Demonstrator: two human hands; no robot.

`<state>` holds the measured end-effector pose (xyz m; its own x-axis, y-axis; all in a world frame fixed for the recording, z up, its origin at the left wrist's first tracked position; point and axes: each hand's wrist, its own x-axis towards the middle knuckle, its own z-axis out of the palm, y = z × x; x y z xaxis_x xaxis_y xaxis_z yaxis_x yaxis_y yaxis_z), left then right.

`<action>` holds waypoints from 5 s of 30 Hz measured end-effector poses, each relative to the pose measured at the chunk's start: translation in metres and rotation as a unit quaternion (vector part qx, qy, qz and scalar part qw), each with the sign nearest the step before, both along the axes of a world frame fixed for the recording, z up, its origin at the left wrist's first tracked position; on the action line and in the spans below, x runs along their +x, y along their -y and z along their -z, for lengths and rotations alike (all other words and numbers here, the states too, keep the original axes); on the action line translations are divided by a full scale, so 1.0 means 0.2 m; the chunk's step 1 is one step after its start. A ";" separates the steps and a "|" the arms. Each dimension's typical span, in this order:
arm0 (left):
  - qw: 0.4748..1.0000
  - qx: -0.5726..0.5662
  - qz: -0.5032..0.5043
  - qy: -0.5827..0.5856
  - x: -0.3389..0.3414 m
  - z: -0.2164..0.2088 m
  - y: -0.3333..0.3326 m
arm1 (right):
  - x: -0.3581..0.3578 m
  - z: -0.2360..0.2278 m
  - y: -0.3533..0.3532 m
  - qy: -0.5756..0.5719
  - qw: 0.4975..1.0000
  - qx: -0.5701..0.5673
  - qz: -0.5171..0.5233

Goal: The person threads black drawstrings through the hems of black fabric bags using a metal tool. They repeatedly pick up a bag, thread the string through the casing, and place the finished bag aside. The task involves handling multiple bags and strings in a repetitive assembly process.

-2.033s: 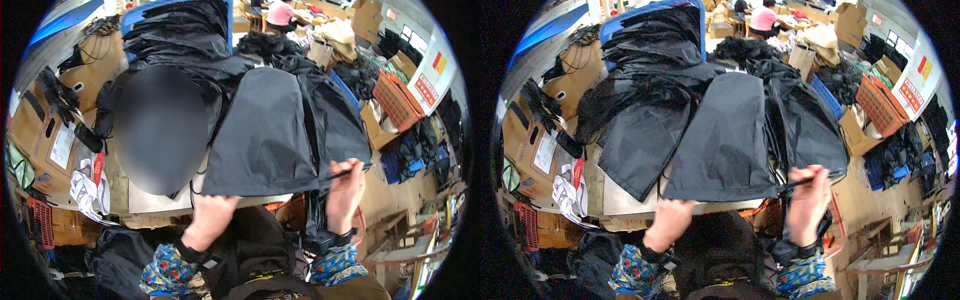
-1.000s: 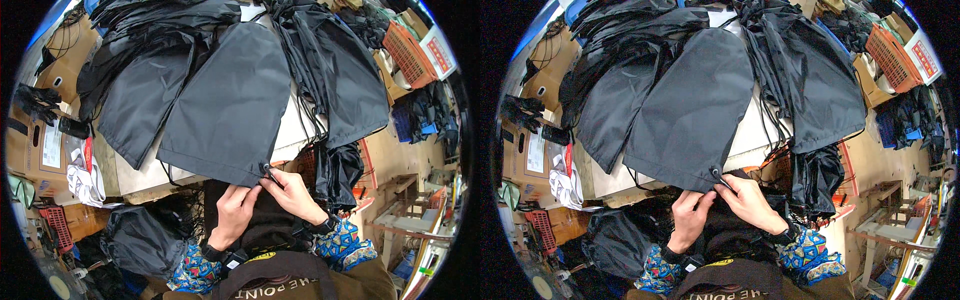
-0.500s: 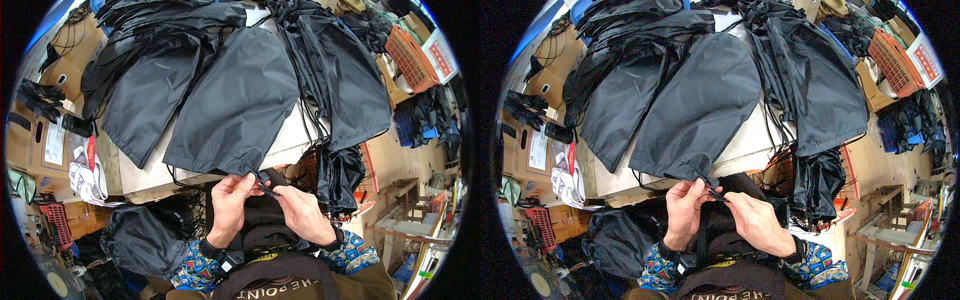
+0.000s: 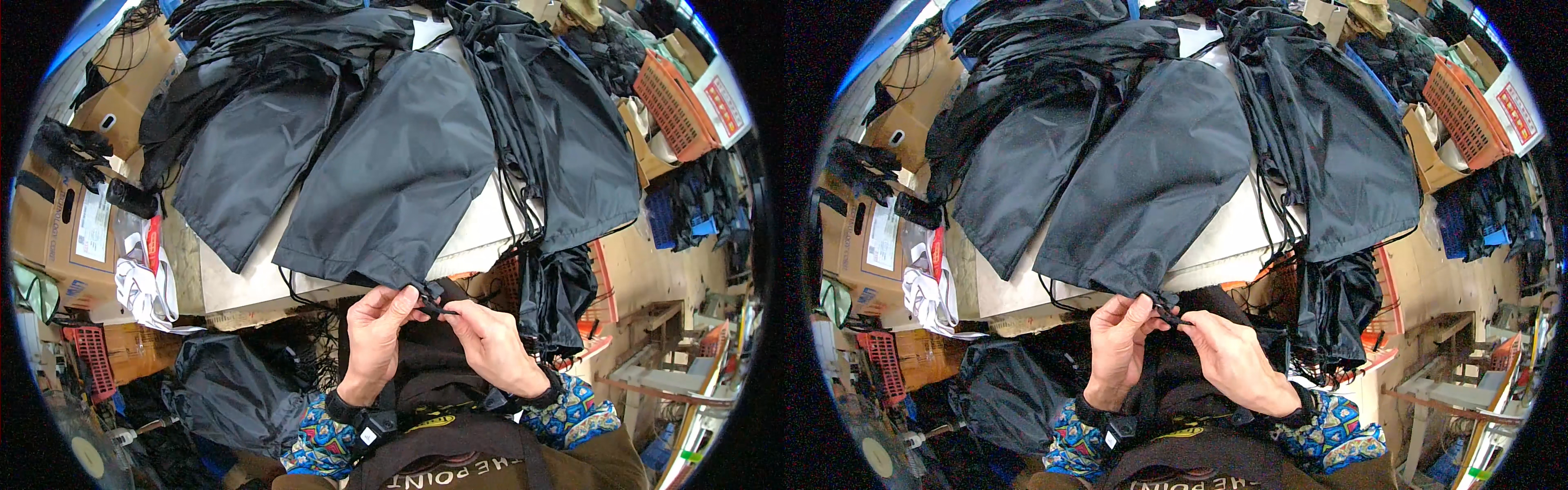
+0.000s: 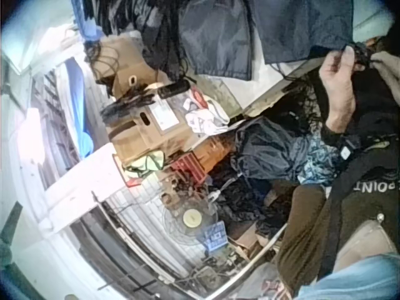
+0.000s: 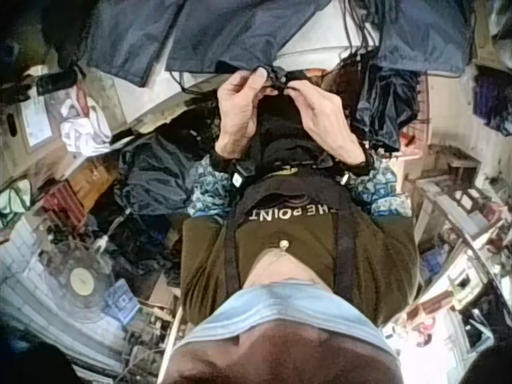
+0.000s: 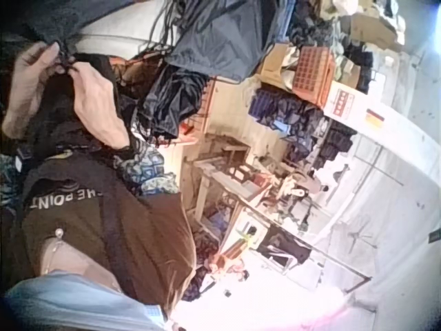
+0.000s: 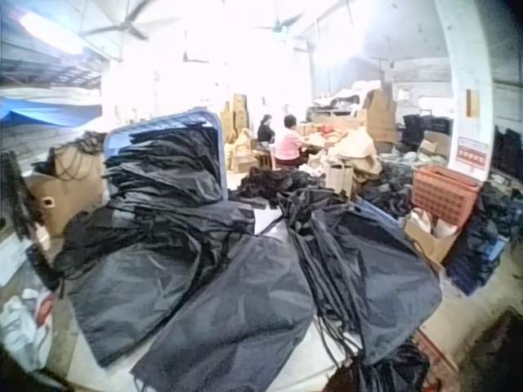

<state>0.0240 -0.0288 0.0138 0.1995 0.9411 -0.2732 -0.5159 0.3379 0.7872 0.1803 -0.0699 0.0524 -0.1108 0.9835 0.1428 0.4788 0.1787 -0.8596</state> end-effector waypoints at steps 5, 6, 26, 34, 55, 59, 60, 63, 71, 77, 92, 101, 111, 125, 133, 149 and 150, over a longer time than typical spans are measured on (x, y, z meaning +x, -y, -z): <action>1.000 -0.010 -0.005 0.021 0.00 0.00 0.00 | 0.01 0.01 0.01 0.009 1.000 -0.010 0.001; 1.000 -0.010 -0.004 0.015 0.00 0.01 0.00 | 0.01 0.01 0.01 0.006 1.000 -0.005 0.004; 0.979 0.039 0.162 -0.119 0.02 0.00 0.03 | 0.27 -0.12 -0.02 0.121 0.984 -0.072 -0.111; 0.986 0.045 -0.148 -0.062 -0.30 -0.06 -0.14 | 0.30 -0.20 -0.01 0.155 0.968 -0.082 -0.179; 0.965 0.162 -0.097 -0.183 -0.12 -0.05 -0.09 | 0.03 -0.01 -0.10 -0.057 0.978 -0.180 -0.084; 0.950 0.266 0.013 -0.161 0.08 0.13 -0.05 | 0.06 0.01 -0.11 0.072 0.992 -0.062 -0.081; 0.943 0.283 0.005 -0.177 0.09 0.10 -0.07 | 0.03 -0.09 -0.15 0.130 0.986 0.001 -0.100; 0.891 0.357 -0.004 -0.280 0.12 0.08 -0.09 | 0.13 -0.29 -0.30 0.295 0.925 0.146 -0.190; 0.739 0.393 0.025 -0.546 0.14 0.00 -0.08 | -0.03 -0.84 -0.41 0.000 0.978 0.153 -0.138; 0.563 0.421 -0.099 -0.705 -0.25 0.42 -0.32 | 0.45 -1.15 -0.20 -0.348 0.734 0.536 0.230; 0.722 0.254 -0.029 -0.643 -0.25 -0.09 -0.18 | 0.33 -0.52 0.02 0.185 0.955 0.184 0.140; 0.732 0.508 -0.040 -0.452 -0.24 -0.32 -0.18 | 0.35 -0.48 -0.05 0.054 0.986 0.111 0.116; 0.559 0.323 -0.271 -0.714 -0.66 -0.04 -0.41 | 0.62 -0.21 -0.07 0.045 0.912 0.165 0.373; 0.835 0.123 -0.485 -0.229 -1.33 0.15 -0.93 | -0.04 0.05 -0.20 0.248 0.954 0.096 -0.138; 0.862 0.142 -0.434 -0.222 -1.33 -0.08 -0.82 | -0.72 0.21 -0.57 0.342 0.882 0.187 -0.267; 0.578 0.258 0.069 -0.771 -1.00 0.06 -0.82 | -0.63 0.09 -0.33 0.378 0.855 0.156 -0.319; 0.590 0.260 0.069 -0.761 -1.03 0.06 -0.83 | -0.70 0.11 -0.33 0.389 0.845 0.179 -0.321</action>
<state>-0.1828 0.1377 0.0022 0.1806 0.9800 0.0838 0.9273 -0.1981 0.3177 0.0398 -0.0029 0.0313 -0.8017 0.5950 0.0567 0.5803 0.7976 -0.1646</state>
